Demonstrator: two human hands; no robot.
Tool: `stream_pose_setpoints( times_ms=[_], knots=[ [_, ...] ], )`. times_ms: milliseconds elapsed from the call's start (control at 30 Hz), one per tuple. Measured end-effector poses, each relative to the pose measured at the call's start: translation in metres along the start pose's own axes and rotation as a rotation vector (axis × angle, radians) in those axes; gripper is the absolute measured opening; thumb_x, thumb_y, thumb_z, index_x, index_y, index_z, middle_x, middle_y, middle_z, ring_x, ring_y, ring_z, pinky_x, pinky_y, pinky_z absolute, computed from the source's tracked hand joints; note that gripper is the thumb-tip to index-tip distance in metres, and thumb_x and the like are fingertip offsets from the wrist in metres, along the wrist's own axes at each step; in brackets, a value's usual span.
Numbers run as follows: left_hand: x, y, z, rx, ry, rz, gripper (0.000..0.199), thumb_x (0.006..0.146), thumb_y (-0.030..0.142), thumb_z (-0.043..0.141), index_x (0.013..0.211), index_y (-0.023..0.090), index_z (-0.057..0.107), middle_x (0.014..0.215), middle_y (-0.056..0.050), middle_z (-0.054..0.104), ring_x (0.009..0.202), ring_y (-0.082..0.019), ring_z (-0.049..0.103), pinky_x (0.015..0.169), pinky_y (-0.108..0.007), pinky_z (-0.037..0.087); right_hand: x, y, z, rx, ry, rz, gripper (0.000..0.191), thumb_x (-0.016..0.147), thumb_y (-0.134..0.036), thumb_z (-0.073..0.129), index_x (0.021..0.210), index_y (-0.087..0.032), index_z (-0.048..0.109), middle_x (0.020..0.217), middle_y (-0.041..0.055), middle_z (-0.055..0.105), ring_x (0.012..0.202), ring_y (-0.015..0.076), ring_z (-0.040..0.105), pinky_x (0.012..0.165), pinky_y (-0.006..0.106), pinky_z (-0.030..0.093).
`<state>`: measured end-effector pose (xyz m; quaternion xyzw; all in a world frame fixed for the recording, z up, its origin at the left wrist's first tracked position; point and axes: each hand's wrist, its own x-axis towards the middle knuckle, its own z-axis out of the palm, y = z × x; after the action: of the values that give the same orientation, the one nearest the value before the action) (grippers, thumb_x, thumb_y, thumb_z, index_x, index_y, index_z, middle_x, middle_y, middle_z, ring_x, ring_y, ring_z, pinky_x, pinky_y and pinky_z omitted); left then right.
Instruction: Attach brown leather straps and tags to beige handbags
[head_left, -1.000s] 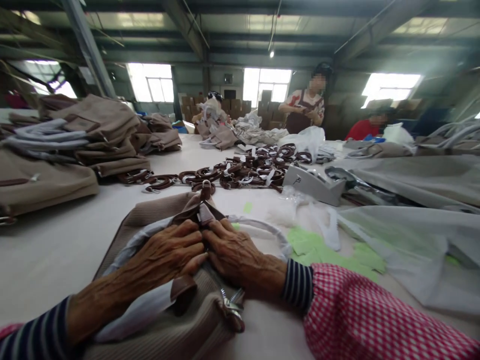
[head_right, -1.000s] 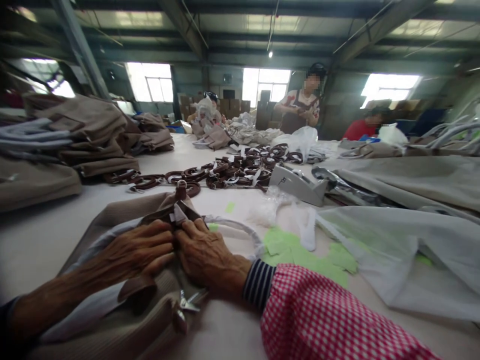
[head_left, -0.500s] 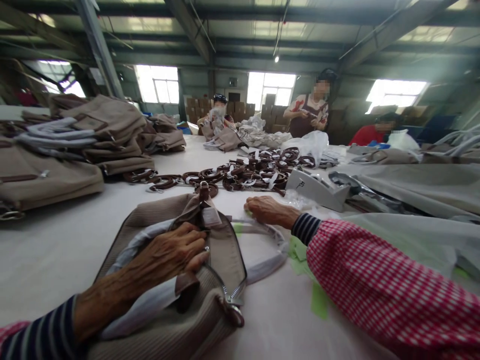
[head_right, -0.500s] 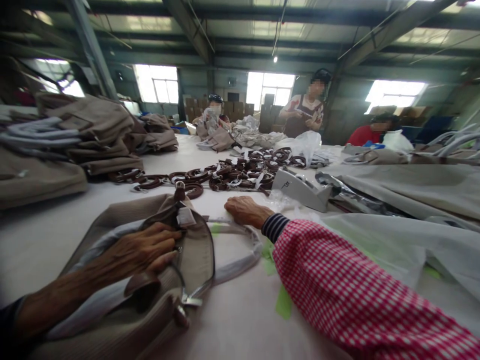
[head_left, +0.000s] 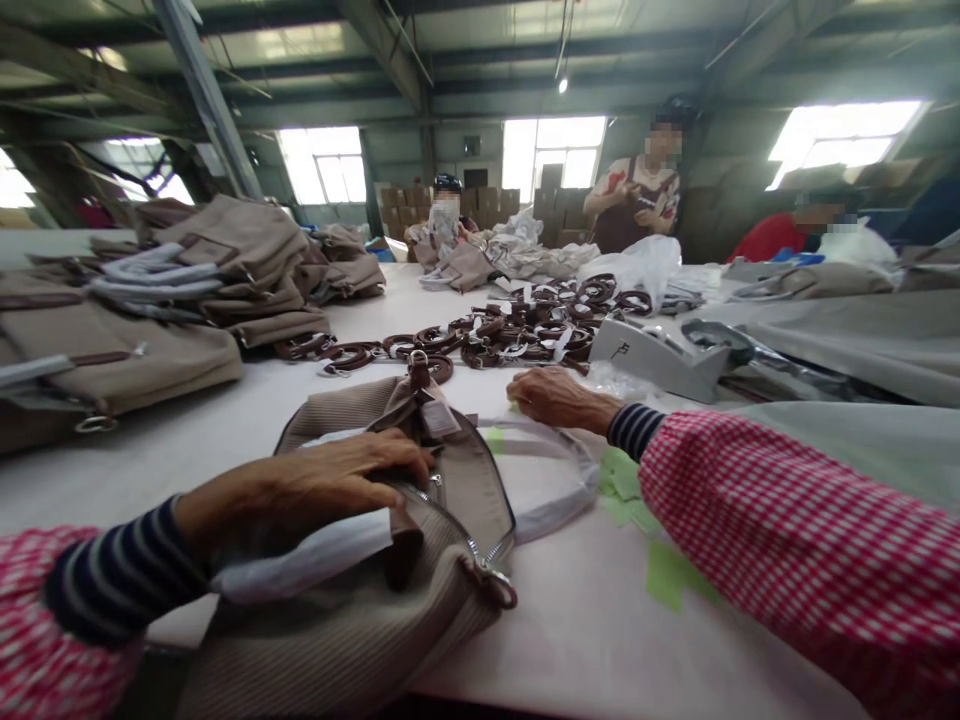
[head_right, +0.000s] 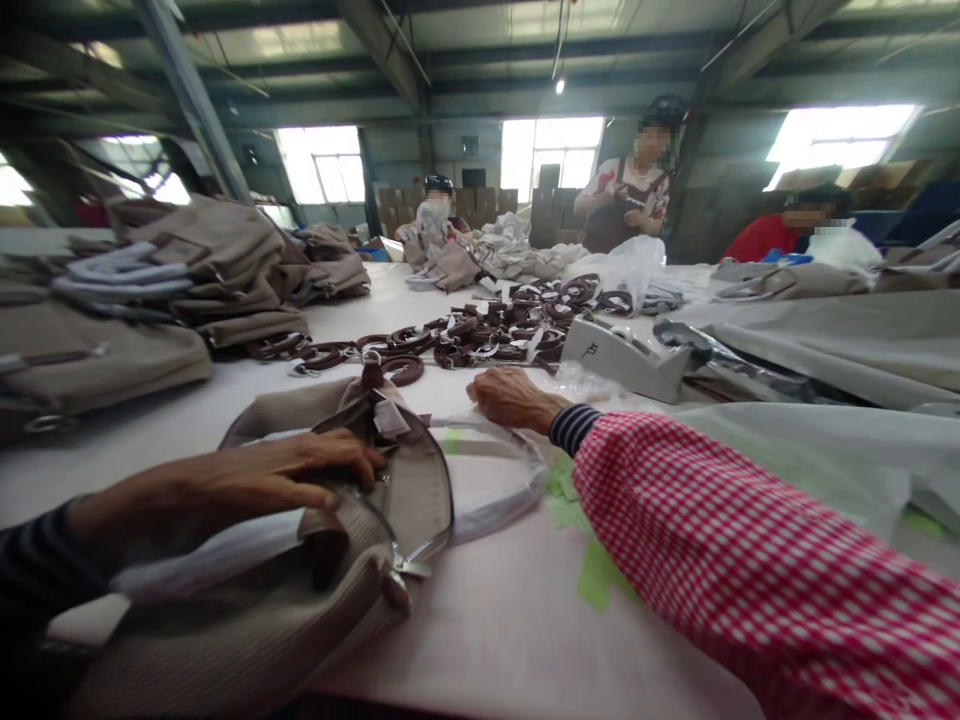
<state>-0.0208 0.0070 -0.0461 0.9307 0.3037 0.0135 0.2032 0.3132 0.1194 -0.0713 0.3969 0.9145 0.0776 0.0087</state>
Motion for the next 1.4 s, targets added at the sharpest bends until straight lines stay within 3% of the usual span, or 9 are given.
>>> stream_pose_setpoints(
  times_ms=[100,200,300,400,533,833,933,1067,1400],
  knots=[
    [0.011,0.01,-0.017,-0.062,-0.108,-0.203,0.045,0.09,0.018,0.058,0.133,0.026,0.072,0.142,-0.006,0.068,0.132,-0.027,0.063,0.116,-0.033,0.048,-0.016,-0.015,-0.01,0.154,0.284,0.096,0.021,0.107,-0.015,0.055,0.096,-0.01,0.073,0.1,0.0099,0.071,0.078,0.0135,0.057,0.067,0.028,0.028],
    [0.026,0.021,-0.03,-0.084,-0.196,-0.289,0.052,0.083,0.017,0.06,0.133,0.024,0.072,0.142,-0.005,0.068,0.133,-0.028,0.062,0.119,-0.036,0.047,-0.033,-0.05,-0.018,0.222,0.47,-0.034,0.021,0.108,-0.014,0.053,0.097,-0.011,0.071,0.097,0.0079,0.068,0.074,0.0122,0.051,0.066,0.028,0.026],
    [0.039,0.031,-0.04,-0.059,-0.297,-0.353,0.053,0.082,0.015,0.062,0.133,0.025,0.073,0.139,-0.003,0.07,0.13,-0.026,0.064,0.118,-0.035,0.047,-0.036,-0.088,-0.01,0.338,0.35,-0.246,0.014,0.103,-0.007,0.056,0.096,-0.014,0.066,0.09,0.0036,0.065,0.068,0.0118,0.044,0.063,0.029,0.022],
    [0.045,0.039,-0.047,-0.013,-0.368,-0.403,0.054,0.081,0.01,0.064,0.132,0.023,0.074,0.14,-0.003,0.07,0.132,-0.025,0.063,0.12,-0.035,0.046,-0.023,-0.11,0.009,0.616,0.226,-0.112,0.012,0.101,-0.008,0.061,0.091,-0.014,0.061,0.079,0.0,0.06,0.066,0.0109,0.043,0.064,0.027,0.026],
    [0.044,0.039,-0.052,-0.057,-0.394,-0.474,0.062,0.075,0.008,0.065,0.134,0.024,0.074,0.148,-0.002,0.067,0.14,-0.028,0.059,0.124,-0.036,0.044,-0.007,-0.111,0.024,0.959,0.19,0.144,0.021,0.099,-0.01,0.061,0.079,-0.015,0.056,0.068,-0.0025,0.056,0.063,0.0099,0.045,0.064,0.025,0.027],
    [0.055,0.02,-0.069,-0.241,-0.427,-0.406,0.062,0.071,0.009,0.059,0.129,0.023,0.078,0.137,0.0,0.075,0.131,-0.025,0.066,0.115,-0.029,0.049,-0.008,-0.104,0.025,1.06,0.189,0.086,0.031,0.093,-0.005,0.06,0.068,-0.017,0.047,0.063,-0.003,0.053,0.06,0.0091,0.039,0.062,0.026,0.026],
    [0.057,0.013,-0.062,-0.301,-0.408,-0.332,0.059,0.078,0.005,0.053,0.129,0.02,0.076,0.134,-0.001,0.077,0.126,-0.022,0.069,0.111,-0.027,0.05,-0.008,-0.104,0.026,1.06,0.199,0.082,0.03,0.092,-0.006,0.06,0.068,-0.017,0.046,0.064,-0.0028,0.053,0.061,0.0096,0.04,0.063,0.026,0.026],
    [0.052,0.009,-0.037,0.084,-0.284,-0.209,0.051,0.092,0.003,0.049,0.134,0.021,0.072,0.133,-0.006,0.073,0.123,-0.024,0.065,0.111,-0.033,0.046,-0.007,-0.102,0.028,1.081,0.194,0.085,0.028,0.092,-0.006,0.06,0.068,-0.016,0.05,0.064,-0.0025,0.055,0.062,0.0098,0.041,0.064,0.025,0.026],
    [0.05,0.005,0.004,0.777,-0.177,-0.026,0.016,0.104,0.011,0.058,0.107,0.019,0.071,0.099,-0.008,0.064,0.092,-0.024,0.054,0.061,-0.034,0.035,-0.006,-0.104,0.034,1.036,0.242,0.055,0.027,0.095,-0.008,0.06,0.072,-0.017,0.05,0.064,-0.0028,0.053,0.063,0.0109,0.042,0.065,0.026,0.026]
  ],
)
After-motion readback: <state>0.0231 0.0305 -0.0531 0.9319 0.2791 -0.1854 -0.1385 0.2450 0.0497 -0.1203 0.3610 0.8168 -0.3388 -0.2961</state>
